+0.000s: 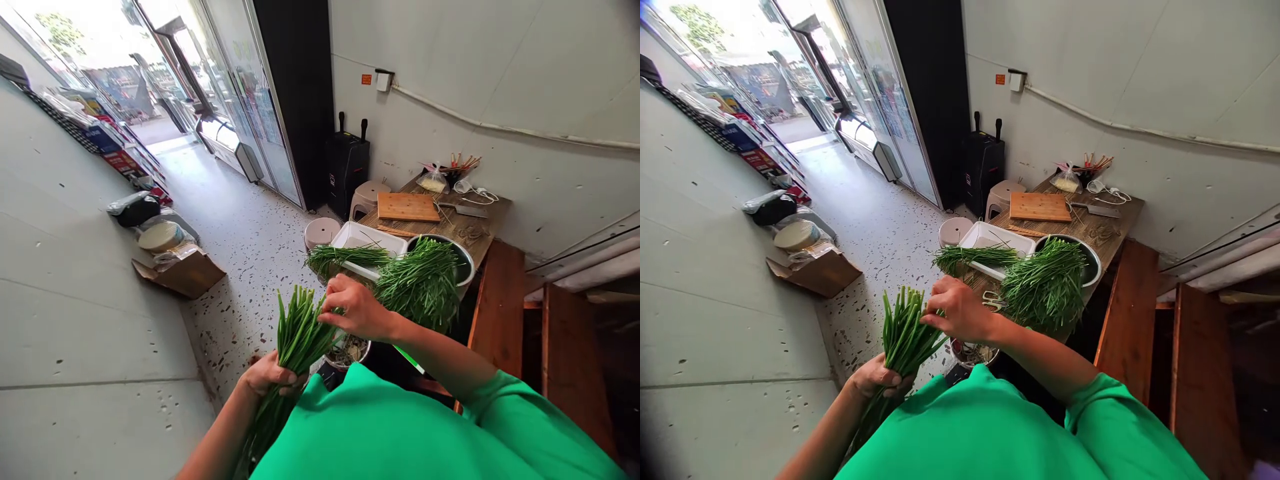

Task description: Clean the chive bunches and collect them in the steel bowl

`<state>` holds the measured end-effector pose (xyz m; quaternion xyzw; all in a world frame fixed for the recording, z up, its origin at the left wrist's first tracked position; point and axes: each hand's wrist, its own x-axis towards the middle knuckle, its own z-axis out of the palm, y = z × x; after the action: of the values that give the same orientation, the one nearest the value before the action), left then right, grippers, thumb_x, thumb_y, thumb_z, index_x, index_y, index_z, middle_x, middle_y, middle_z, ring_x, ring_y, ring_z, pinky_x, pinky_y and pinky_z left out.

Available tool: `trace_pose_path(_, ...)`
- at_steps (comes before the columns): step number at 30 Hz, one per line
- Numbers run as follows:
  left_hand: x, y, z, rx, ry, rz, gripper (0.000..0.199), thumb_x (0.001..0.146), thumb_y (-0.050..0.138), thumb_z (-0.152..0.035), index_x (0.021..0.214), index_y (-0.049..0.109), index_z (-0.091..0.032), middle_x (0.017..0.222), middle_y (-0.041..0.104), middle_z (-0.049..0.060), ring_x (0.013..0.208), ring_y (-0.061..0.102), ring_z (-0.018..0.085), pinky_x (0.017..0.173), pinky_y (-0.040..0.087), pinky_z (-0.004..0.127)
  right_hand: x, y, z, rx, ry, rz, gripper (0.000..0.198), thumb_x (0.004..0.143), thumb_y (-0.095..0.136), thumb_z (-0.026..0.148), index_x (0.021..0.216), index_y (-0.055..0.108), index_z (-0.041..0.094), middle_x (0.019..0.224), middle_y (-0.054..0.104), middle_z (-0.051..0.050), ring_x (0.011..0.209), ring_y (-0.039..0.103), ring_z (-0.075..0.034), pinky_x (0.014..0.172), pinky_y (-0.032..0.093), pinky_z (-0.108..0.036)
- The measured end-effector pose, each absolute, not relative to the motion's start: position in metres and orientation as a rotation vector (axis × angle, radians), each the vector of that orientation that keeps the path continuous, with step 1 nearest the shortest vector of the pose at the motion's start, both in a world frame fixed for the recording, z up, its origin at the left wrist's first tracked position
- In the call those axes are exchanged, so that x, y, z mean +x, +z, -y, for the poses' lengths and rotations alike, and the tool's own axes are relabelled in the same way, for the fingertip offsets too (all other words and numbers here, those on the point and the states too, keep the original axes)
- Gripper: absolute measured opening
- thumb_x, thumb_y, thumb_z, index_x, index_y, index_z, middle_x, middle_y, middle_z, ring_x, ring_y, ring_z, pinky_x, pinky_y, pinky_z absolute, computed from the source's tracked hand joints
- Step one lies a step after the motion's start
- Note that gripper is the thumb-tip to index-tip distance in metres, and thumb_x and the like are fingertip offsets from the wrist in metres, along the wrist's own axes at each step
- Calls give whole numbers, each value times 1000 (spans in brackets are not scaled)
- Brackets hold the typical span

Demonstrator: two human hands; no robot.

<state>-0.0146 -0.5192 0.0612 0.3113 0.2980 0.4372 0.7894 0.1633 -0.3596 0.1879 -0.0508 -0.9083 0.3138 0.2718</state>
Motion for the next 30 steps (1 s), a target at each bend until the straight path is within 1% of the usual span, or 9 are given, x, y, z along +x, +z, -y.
trace_pose_path(5,-11,58,519,652,901,-616,22,58,71,-24,69,57,-11,49,45,-3,34,32,3,33,19,17,161,179,347,-503,1225,2041,44,89,48,48,59,56,16,56,43,2,55,39,-10,55,33,-26)
trace_pose_path(8,-11,54,521,650,906,-605,24,58,70,-25,75,60,-11,50,46,-3,33,32,3,33,20,17,167,185,341,-618,1332,1870,52,90,44,49,49,48,17,51,39,3,51,36,-9,55,33,-26)
trace_pose_path(10,-12,52,521,654,917,-589,26,59,69,-25,79,61,-11,49,45,-4,33,31,3,34,20,17,171,190,345,-501,1265,2018,51,85,52,49,46,48,17,56,44,1,58,42,-10,60,37,-27)
trace_pose_path(13,-13,49,521,667,931,-550,27,62,67,-24,85,61,-12,50,44,-5,34,30,2,35,20,16,172,192,358,-304,1012,2268,29,72,71,45,64,64,17,76,55,-3,78,49,-16,73,40,-31)
trace_pose_path(16,-14,48,520,681,920,-517,23,64,66,-24,83,61,-13,51,45,-5,34,29,2,34,20,16,169,189,366,-211,876,2347,17,77,69,33,70,65,18,73,55,-3,77,47,-16,75,39,-32)
trace_pose_path(20,-14,48,521,690,898,-521,15,63,67,-23,72,58,-14,49,45,-4,34,29,3,34,19,17,168,188,362,-373,885,2214,33,90,49,28,61,58,16,65,51,-2,70,47,-14,70,40,-30)
trace_pose_path(23,-14,50,523,672,910,-525,18,62,68,-25,72,57,-14,48,44,-4,34,29,3,35,19,17,173,193,358,-391,885,2172,35,93,42,31,68,63,16,71,53,-4,74,49,-14,72,40,-30)
trace_pose_path(27,-14,56,523,699,908,-542,21,64,69,-28,74,58,-12,47,43,-5,35,29,3,36,22,18,171,191,364,-205,732,2404,32,82,59,47,76,67,17,76,56,-4,77,48,-16,75,39,-33)
trace_pose_path(30,-15,53,523,721,918,-561,21,64,70,-29,74,60,-13,46,41,-4,35,28,3,36,21,17,163,181,372,-224,633,2425,34,77,65,49,70,65,16,74,55,-4,75,47,-16,74,39,-33)
